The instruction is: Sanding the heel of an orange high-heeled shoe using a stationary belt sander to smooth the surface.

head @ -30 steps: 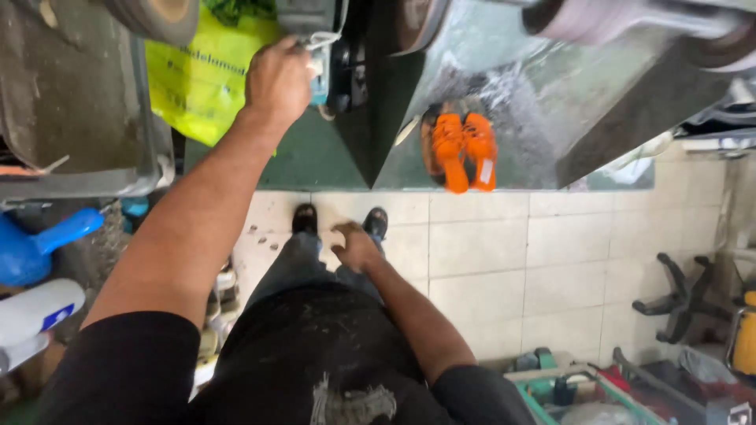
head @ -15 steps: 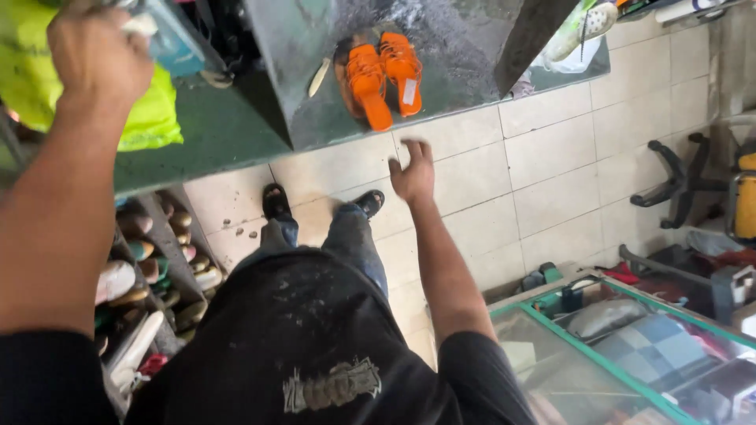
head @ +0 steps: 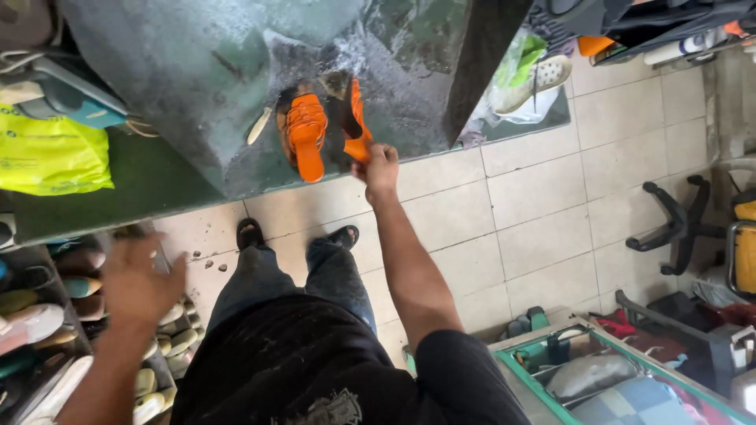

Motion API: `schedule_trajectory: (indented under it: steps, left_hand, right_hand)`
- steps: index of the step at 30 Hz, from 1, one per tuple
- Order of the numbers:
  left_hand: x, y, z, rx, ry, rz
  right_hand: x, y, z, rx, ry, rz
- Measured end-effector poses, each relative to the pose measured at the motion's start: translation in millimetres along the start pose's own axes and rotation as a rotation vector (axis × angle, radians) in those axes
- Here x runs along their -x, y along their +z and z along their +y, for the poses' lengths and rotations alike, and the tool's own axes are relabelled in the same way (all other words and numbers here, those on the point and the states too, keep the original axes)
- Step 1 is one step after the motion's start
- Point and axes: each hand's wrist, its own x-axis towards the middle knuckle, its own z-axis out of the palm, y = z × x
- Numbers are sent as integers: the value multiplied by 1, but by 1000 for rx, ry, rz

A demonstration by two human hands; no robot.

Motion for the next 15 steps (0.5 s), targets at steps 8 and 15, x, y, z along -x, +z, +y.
schedule_trajectory:
  steps: [8, 15]
  left_hand:
    - [-130, 10, 214, 868, -127, -223]
    - [-199, 67, 291, 1484, -391, -380]
  right_hand:
    - [71, -77, -40, -375, 198, -859]
    - [74, -79, -85, -246, 56, -872]
